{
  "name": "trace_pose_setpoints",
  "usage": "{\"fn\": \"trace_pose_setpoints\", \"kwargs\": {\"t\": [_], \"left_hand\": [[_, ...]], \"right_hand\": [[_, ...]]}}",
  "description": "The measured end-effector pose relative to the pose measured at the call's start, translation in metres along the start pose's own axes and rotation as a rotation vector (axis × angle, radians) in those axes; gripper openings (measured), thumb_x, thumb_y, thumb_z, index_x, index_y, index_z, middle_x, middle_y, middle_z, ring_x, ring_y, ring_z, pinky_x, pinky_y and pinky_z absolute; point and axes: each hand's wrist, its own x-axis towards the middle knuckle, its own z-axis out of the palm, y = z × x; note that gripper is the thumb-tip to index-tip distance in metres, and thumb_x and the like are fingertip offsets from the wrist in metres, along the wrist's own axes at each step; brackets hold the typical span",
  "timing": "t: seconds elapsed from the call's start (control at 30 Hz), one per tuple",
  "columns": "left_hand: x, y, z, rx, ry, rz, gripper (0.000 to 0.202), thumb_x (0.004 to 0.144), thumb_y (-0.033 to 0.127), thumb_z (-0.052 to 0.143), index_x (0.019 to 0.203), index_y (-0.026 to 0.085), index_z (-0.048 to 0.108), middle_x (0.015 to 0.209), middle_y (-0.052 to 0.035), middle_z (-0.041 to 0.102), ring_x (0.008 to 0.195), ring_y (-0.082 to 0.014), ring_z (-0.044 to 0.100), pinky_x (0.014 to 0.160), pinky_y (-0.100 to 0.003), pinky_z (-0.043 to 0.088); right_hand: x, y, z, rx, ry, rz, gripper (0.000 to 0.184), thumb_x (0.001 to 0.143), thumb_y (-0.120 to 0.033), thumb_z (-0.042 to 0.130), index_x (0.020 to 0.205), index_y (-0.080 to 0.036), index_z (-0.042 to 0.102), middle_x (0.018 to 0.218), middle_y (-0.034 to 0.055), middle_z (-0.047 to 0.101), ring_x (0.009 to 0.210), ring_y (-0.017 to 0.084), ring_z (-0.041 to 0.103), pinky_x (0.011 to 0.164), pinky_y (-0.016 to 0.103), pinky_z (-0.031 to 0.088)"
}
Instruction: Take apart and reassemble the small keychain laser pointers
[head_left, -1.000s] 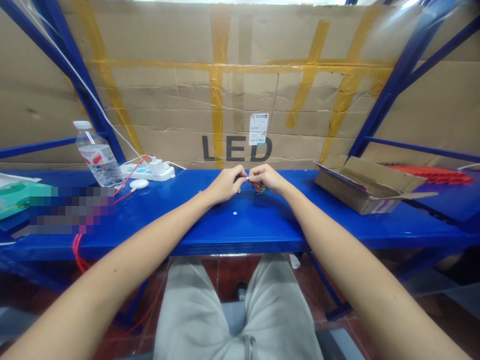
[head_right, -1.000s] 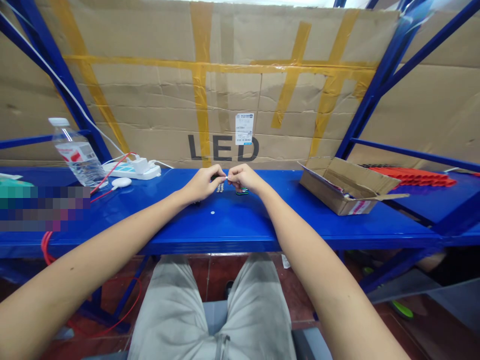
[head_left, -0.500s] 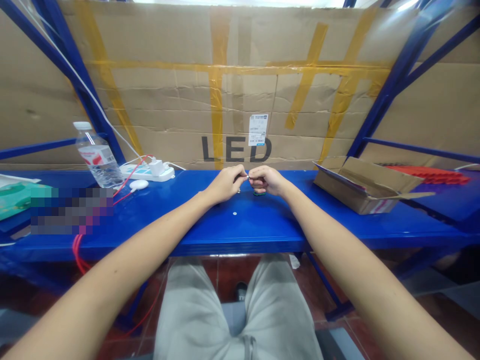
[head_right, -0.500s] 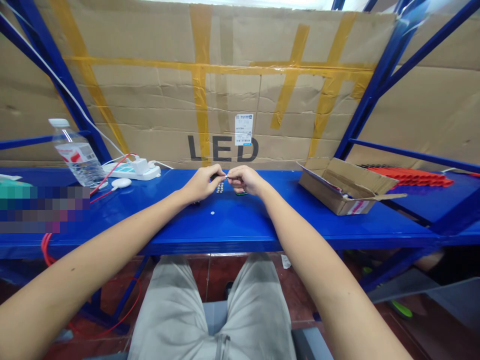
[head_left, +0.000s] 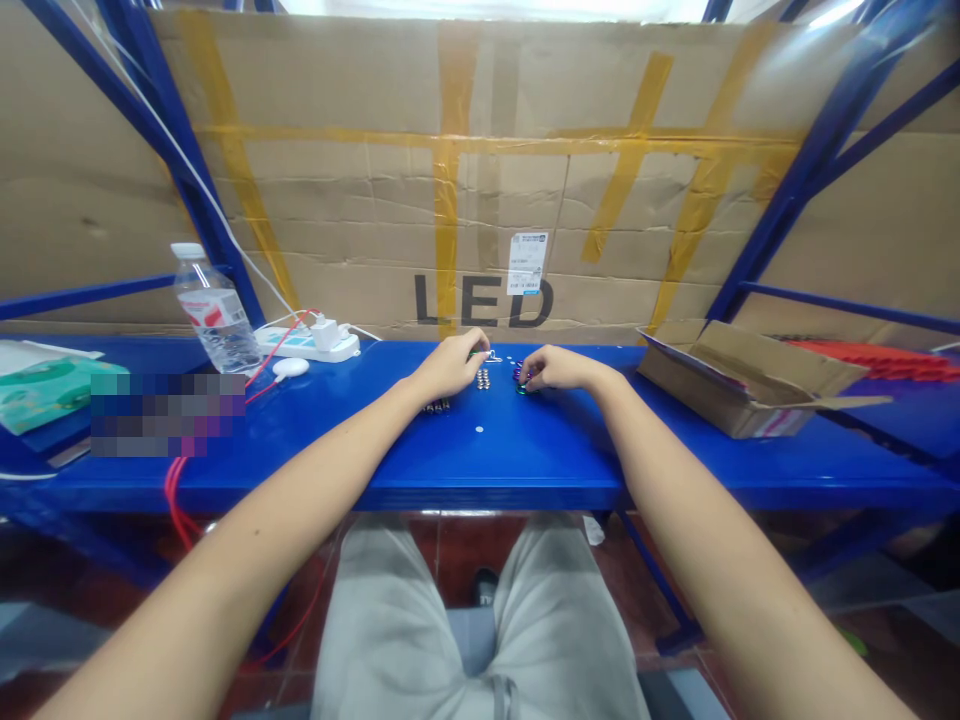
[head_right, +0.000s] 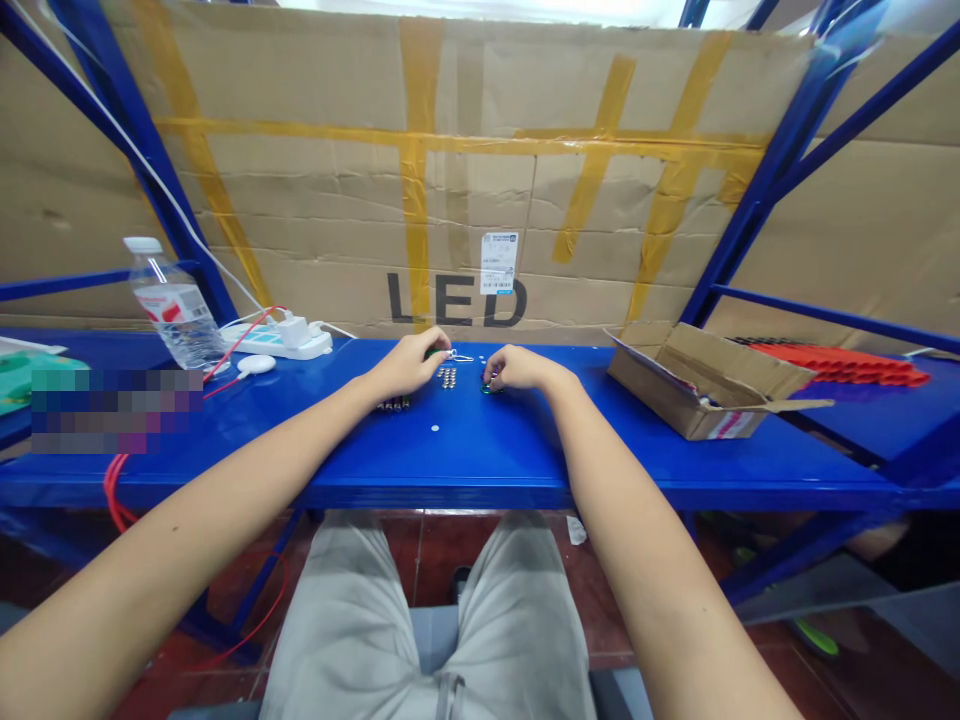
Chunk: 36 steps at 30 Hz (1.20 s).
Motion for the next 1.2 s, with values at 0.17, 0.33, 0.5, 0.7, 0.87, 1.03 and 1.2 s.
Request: {"fn": "trace_pose_setpoints", "kwargs": {"t": [0.17,0.33,0.5,0.7,0.87,1.03,1.2], "left_hand": [[0.000,0.003,0.002,0.006,-0.021,0.015,0.012,0.092,0.022,0.051,0.101,0.020,0.059,0.094,-0.0069,0.069,0.087,-0.0223,0.064,0.080,-0.036,0.048],[-0.001,0.004,0.002,0.014,-0.021,0.014,0.013,0.091,0.021,0.050,0.101,0.020,0.059,0.093,-0.0068,0.069,0.086,-0.0224,0.064,0.078,-0.036,0.047],[-0.001,0.004,0.001,-0.006,-0.005,0.026,0.012,0.092,0.023,0.051,0.099,0.020,0.059,0.096,-0.0068,0.070,0.089,-0.0221,0.064,0.080,-0.035,0.048],[0.000,0.002,0.005,-0.073,0.065,-0.061,0.015,0.089,0.027,0.053,0.098,0.019,0.062,0.096,-0.0060,0.070,0.087,-0.0203,0.062,0.079,-0.033,0.047],[0.003,0.005,0.005,-0.126,0.081,-0.121,0.019,0.082,0.034,0.060,0.074,0.017,0.059,0.069,0.0004,0.059,0.069,-0.0153,0.051,0.065,-0.028,0.039],[0.004,0.005,0.004,-0.215,0.048,-0.130,0.029,0.080,0.037,0.059,0.061,0.017,0.049,0.060,0.0035,0.045,0.064,-0.0125,0.041,0.060,-0.027,0.032],[0.005,0.004,0.004,-0.203,0.079,-0.140,0.028,0.079,0.038,0.059,0.062,0.017,0.049,0.060,0.0033,0.045,0.064,-0.0127,0.041,0.061,-0.027,0.031]], "right_hand": [[0.004,-0.004,0.007,-0.063,0.015,-0.005,0.020,0.063,-0.017,0.074,0.082,-0.019,0.079,0.071,-0.0005,0.070,0.064,0.014,0.057,0.061,0.026,0.040],[0.004,-0.007,0.010,-0.066,0.031,0.033,0.011,0.062,-0.018,0.077,0.072,-0.017,0.075,0.069,0.0007,0.070,0.065,0.015,0.058,0.061,0.026,0.040],[0.004,-0.017,0.016,0.011,0.084,-0.053,0.008,0.067,-0.019,0.074,0.067,-0.016,0.066,0.060,-0.0010,0.063,0.059,0.012,0.053,0.055,0.023,0.038],[0.004,-0.032,0.024,0.440,0.189,-0.143,0.016,0.083,-0.031,0.066,0.080,-0.017,0.058,0.062,0.0008,0.064,0.049,0.011,0.057,0.043,0.020,0.039],[0.006,-0.035,0.028,0.508,0.151,-0.189,0.026,0.082,-0.036,0.070,0.070,-0.016,0.058,0.052,-0.0036,0.052,0.042,0.008,0.047,0.039,0.020,0.037],[0.008,-0.034,0.030,0.651,0.120,-0.175,0.024,0.084,-0.031,0.067,0.070,-0.015,0.059,0.055,-0.0041,0.050,0.046,0.007,0.045,0.044,0.020,0.038],[0.008,-0.042,0.032,0.965,0.126,-0.028,0.013,0.086,-0.021,0.064,0.076,-0.015,0.058,0.059,-0.0006,0.056,0.049,0.009,0.050,0.046,0.020,0.041]]}}
